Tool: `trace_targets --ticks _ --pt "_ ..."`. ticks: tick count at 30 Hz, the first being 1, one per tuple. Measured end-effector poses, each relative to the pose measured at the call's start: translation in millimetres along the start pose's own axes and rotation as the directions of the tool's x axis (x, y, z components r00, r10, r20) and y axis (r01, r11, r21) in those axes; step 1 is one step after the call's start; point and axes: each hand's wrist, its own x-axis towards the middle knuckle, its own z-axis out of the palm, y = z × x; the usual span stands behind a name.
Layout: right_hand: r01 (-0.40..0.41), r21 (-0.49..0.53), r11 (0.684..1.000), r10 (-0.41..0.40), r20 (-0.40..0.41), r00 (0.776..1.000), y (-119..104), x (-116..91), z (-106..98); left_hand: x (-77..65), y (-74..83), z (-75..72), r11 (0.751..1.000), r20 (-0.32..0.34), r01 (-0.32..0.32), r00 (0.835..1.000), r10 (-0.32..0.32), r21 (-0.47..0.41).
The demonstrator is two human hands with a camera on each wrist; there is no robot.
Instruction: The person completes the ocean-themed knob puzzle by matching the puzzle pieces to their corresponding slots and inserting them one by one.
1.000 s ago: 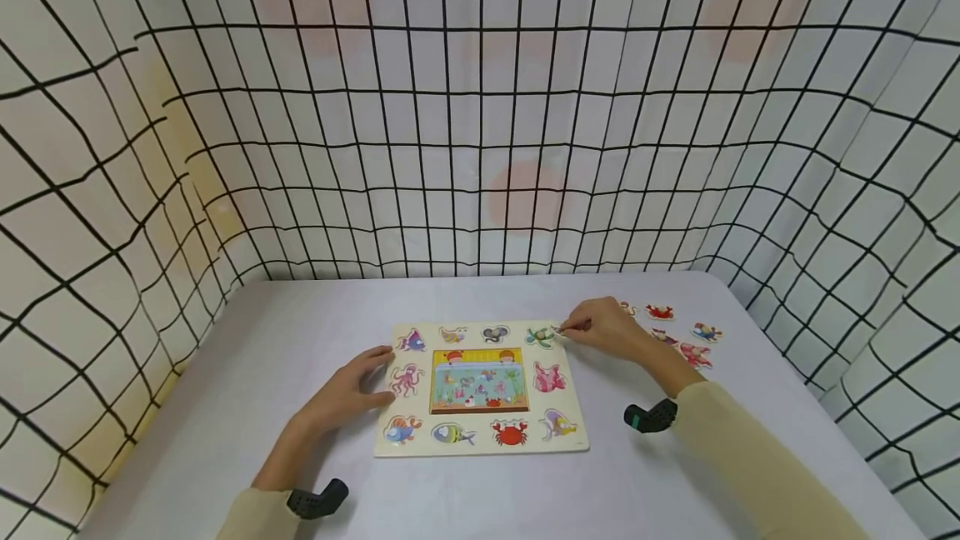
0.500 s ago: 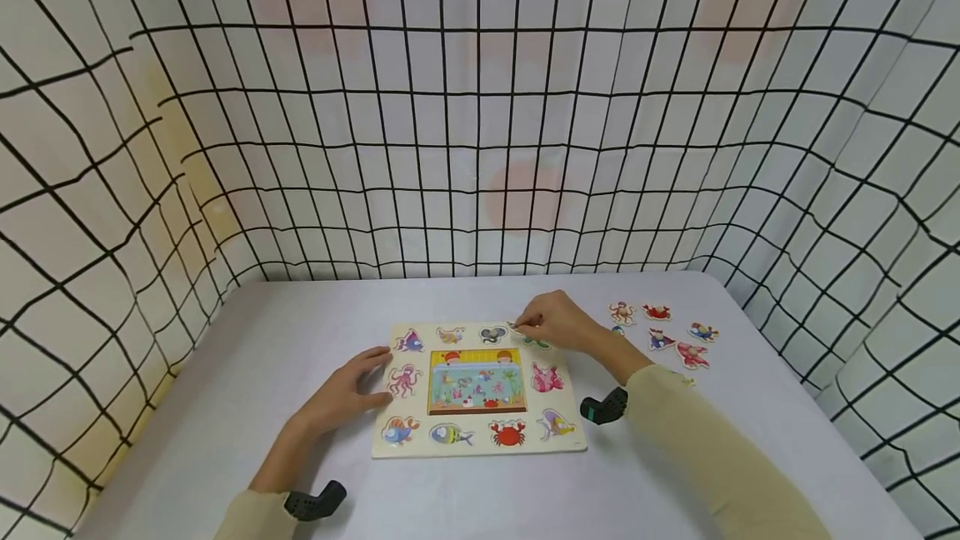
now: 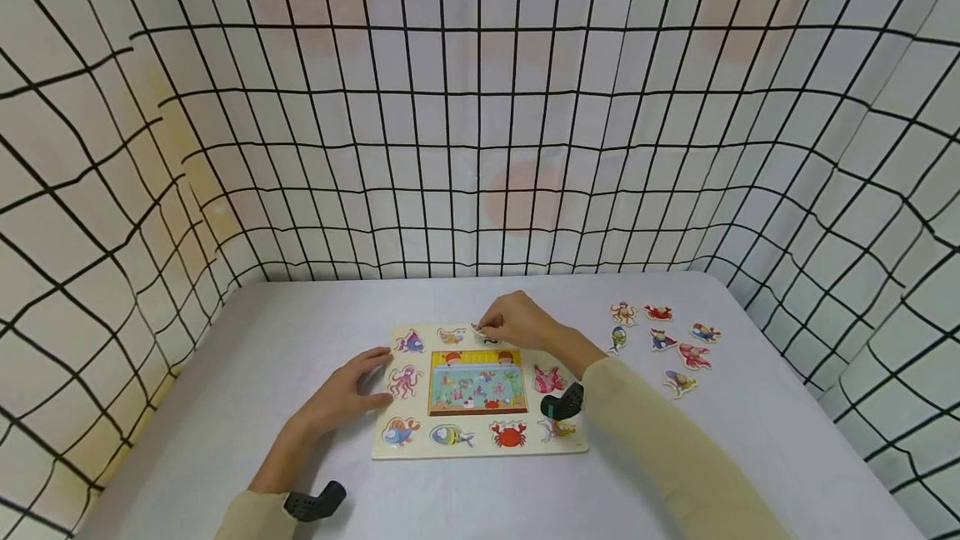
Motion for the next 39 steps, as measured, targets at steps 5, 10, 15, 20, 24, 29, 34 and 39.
trace_targets --ticks 5,10,15,20,24,29,34,39 --pt "-0.020 0.001 1.000 0.020 0.015 1.000 -9 13 9 0.4 -1.2 0.6 1.000 -0.001 0.002 1.000 -0.002 0.005" --pt "-0.072 0.022 0.997 0.071 0.036 0.997 -15 25 16 1.4 -1.1 0.9 1.000 -0.001 -0.002 1.000 0.002 0.010" --pt "-0.080 0.049 0.996 0.078 0.046 0.996 -19 35 24 0.5 0.0 0.7 1.000 0.000 -0.009 1.000 0.009 0.026" --pt "-0.081 0.075 0.994 0.078 0.043 0.996 -20 41 34 -0.2 -0.4 0.8 0.999 -0.007 -0.010 1.000 0.011 0.031" --pt "-0.096 0.089 0.991 0.091 0.054 0.994 -17 39 42 0.4 -1.5 2.0 1.000 -0.004 -0.009 1.000 0.009 0.029" --pt "-0.139 0.125 0.982 0.131 0.071 0.989 -17 35 47 0.7 -1.1 2.0 0.999 -0.001 -0.023 1.000 0.023 0.029" --pt "-0.122 0.130 0.984 0.112 0.076 0.991 -17 35 49 1.1 -1.2 2.1 0.999 -0.008 -0.023 1.000 0.023 0.039" --pt "-0.131 0.118 0.984 0.121 0.087 0.989 -18 36 52 0.6 -2.4 2.2 0.999 -0.009 -0.015 1.000 0.015 0.041"
